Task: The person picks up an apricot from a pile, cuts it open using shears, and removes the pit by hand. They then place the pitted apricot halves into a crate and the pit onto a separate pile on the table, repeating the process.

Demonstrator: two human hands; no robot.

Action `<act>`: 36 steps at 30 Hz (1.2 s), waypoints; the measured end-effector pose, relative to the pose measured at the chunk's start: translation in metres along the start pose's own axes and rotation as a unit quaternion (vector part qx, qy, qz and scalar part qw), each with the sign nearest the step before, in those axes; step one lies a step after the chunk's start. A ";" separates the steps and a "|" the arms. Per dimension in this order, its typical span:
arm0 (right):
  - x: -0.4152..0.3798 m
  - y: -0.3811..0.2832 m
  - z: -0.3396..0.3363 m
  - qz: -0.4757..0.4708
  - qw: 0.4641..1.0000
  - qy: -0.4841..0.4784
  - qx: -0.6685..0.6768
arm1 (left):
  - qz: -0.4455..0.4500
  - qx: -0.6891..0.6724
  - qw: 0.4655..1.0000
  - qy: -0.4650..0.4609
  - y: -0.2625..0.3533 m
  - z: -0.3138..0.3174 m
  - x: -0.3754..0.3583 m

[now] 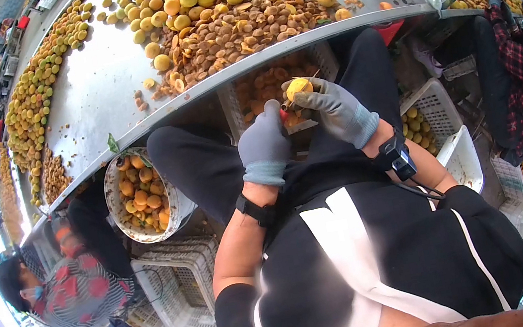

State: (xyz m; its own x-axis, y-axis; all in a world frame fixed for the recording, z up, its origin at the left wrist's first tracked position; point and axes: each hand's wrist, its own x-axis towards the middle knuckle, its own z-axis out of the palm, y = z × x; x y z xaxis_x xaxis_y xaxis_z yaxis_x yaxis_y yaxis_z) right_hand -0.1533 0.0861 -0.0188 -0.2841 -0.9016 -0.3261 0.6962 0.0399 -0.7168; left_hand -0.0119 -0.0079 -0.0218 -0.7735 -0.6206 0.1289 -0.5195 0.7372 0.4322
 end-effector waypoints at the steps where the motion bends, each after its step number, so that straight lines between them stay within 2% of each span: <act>1: 0.000 0.000 0.000 0.009 1.000 0.004 0.005 | -0.001 0.000 1.000 0.000 0.000 0.000 0.000; 2: -0.005 0.002 0.005 0.016 1.000 0.003 0.008 | -0.005 -0.004 1.000 0.002 0.002 -0.002 -0.005; 4: -0.009 0.000 0.013 -0.127 0.976 0.056 -0.170 | -0.002 -0.009 1.000 0.007 0.003 -0.003 -0.006; 5: -0.010 -0.002 0.012 -0.128 0.975 0.056 -0.170 | -0.002 -0.019 1.000 0.006 0.004 -0.003 -0.006; 8: -0.015 -0.008 0.010 -0.095 0.982 0.032 -0.160 | -0.004 -0.062 0.998 0.004 0.004 -0.003 -0.009; 10: -0.018 -0.016 0.010 -0.017 0.998 -0.014 -0.053 | -0.002 -0.097 0.995 0.000 0.006 0.000 -0.010; 12: -0.013 -0.015 0.010 -0.036 0.998 -0.032 -0.028 | 0.000 -0.150 0.989 0.008 0.004 0.005 -0.004; 17: -0.014 -0.016 0.014 -0.058 0.997 -0.059 0.002 | -0.012 -0.177 0.984 -0.020 -0.001 0.009 -0.004; 22: -0.013 -0.018 0.009 -0.007 0.997 -0.067 0.034 | -0.022 -0.220 0.975 -0.028 -0.012 0.025 -0.006; 24: -0.011 -0.018 0.004 -0.009 0.996 -0.085 -0.005 | -0.060 -0.303 0.951 -0.014 -0.016 0.032 -0.005; 26: -0.010 -0.017 0.002 -0.013 0.994 -0.102 -0.044 | -0.066 -0.298 0.952 -0.034 -0.017 0.029 -0.005; 28: -0.009 -0.015 0.004 0.007 0.998 -0.061 -0.033 | -0.073 -0.292 0.952 -0.053 -0.017 0.025 -0.004; 32: -0.001 -0.006 -0.004 0.019 0.998 -0.048 0.025 | -0.064 -0.226 0.969 -0.074 -0.017 0.021 -0.005; 35: 0.002 -0.009 -0.013 0.037 0.998 -0.038 -0.032 | -0.064 -0.182 0.977 -0.090 -0.021 0.023 -0.006; 36: 0.002 -0.014 -0.016 0.063 0.994 -0.062 -0.057 | -0.067 -0.172 0.978 -0.095 -0.024 0.026 -0.007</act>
State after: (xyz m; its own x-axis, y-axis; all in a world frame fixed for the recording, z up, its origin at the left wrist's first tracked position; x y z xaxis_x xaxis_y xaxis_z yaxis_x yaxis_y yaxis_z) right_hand -0.1742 0.0904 -0.0191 -0.1107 -0.9324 -0.3440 0.6392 0.1983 -0.7430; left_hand -0.0037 -0.0144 -0.0557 -0.7770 -0.6209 -0.1036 -0.4935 0.4986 0.7126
